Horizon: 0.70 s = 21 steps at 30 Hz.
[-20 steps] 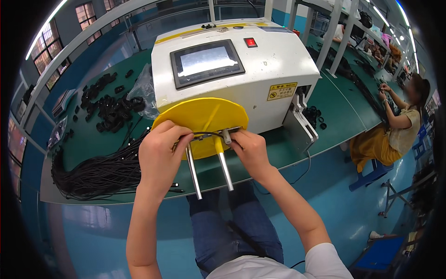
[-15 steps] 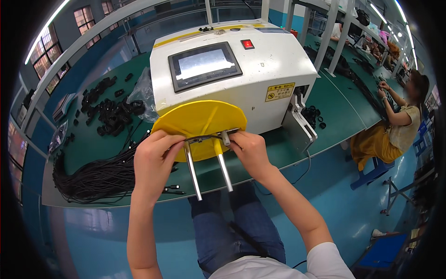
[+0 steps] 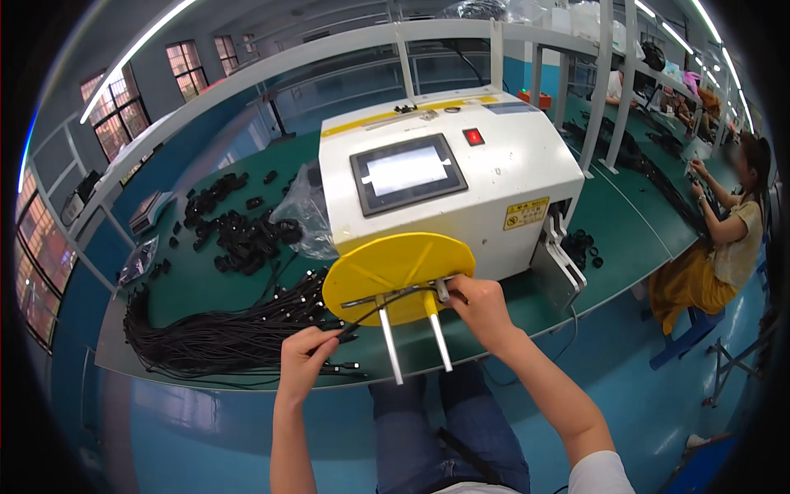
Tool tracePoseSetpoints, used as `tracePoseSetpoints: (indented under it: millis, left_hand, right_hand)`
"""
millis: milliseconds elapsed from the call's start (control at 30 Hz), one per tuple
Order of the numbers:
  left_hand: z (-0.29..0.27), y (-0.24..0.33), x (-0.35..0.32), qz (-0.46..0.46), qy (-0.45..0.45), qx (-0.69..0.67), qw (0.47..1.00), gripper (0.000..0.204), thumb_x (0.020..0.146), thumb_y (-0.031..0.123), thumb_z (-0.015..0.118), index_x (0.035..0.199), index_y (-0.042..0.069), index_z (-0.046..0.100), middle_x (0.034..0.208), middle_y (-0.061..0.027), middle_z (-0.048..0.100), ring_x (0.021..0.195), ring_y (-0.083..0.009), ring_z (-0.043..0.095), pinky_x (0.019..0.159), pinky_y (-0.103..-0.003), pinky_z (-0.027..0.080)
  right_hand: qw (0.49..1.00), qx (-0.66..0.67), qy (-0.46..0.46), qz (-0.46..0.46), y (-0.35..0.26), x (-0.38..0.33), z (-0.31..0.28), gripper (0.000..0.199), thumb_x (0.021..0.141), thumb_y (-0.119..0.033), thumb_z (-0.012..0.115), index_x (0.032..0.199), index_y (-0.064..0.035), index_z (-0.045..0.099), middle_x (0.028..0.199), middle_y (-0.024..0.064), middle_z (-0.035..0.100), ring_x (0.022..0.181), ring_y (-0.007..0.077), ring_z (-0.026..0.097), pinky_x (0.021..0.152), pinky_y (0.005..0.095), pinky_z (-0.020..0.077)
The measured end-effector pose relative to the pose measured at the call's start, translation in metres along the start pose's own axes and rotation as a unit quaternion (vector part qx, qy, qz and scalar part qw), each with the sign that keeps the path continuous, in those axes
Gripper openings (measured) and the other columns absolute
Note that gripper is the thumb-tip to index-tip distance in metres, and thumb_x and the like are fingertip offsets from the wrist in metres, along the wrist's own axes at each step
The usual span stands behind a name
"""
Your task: Bundle groups of black wires using a cable bundling machine at a production station.
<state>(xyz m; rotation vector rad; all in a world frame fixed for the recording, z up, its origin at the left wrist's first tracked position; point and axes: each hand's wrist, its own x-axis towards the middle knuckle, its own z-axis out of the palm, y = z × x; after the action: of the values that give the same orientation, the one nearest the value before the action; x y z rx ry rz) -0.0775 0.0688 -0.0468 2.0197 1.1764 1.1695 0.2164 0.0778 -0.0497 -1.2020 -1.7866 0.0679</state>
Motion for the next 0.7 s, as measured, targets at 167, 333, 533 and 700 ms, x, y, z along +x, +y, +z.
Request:
tracePoseSetpoints:
  millis: [167,333,533,700]
  left_hand:
    - [-0.007,-0.015,-0.013,-0.023,0.01,-0.046,0.999,0.016,0.078,-0.004,0.062,0.092,-0.002,0.069,0.066,-0.0027,0.057,0.061,-0.0093,0.052,0.054,-0.021,0.036]
    - [-0.008,-0.022,-0.011,-0.027,0.02,-0.043,0.998,0.017,0.077,-0.005,0.062,0.092,-0.002,0.069,0.066,-0.0029,0.056,0.061,-0.0095,0.052,0.054,-0.022,0.036]
    - [-0.009,-0.023,-0.006,-0.02,0.017,-0.026,0.999,0.018,0.077,-0.005,0.062,0.093,-0.001,0.069,0.067,-0.0031,0.056,0.061,-0.0096,0.051,0.054,-0.021,0.037]
    - [-0.016,-0.02,-0.009,0.004,0.042,-0.018,0.999,0.021,0.076,-0.004,0.063,0.095,0.0,0.069,0.066,-0.0032,0.056,0.059,-0.0097,0.051,0.053,-0.021,0.036]
  right_hand:
    - [0.997,0.05,-0.032,0.048,-0.003,0.001,-0.009,0.013,0.075,-0.002,0.068,0.086,-0.0008,0.061,0.075,0.0121,0.065,0.067,0.0249,0.065,0.06,0.0299,0.0496]
    - [0.983,0.145,-0.035,0.106,-0.002,-0.005,-0.029,0.014,0.079,0.001,0.065,0.092,0.001,0.061,0.076,0.0096,0.066,0.071,0.0172,0.067,0.064,0.0258,0.0514]
    - [0.984,0.126,-0.042,0.121,0.003,-0.02,-0.043,0.016,0.08,0.003,0.061,0.097,0.0027,0.061,0.075,0.0084,0.065,0.07,0.0147,0.066,0.065,0.025,0.0521]
    - [0.977,0.146,-0.047,0.145,0.012,-0.034,-0.044,0.016,0.083,0.004,0.057,0.098,0.0032,0.061,0.074,0.009,0.064,0.069,0.015,0.066,0.065,0.0245,0.052]
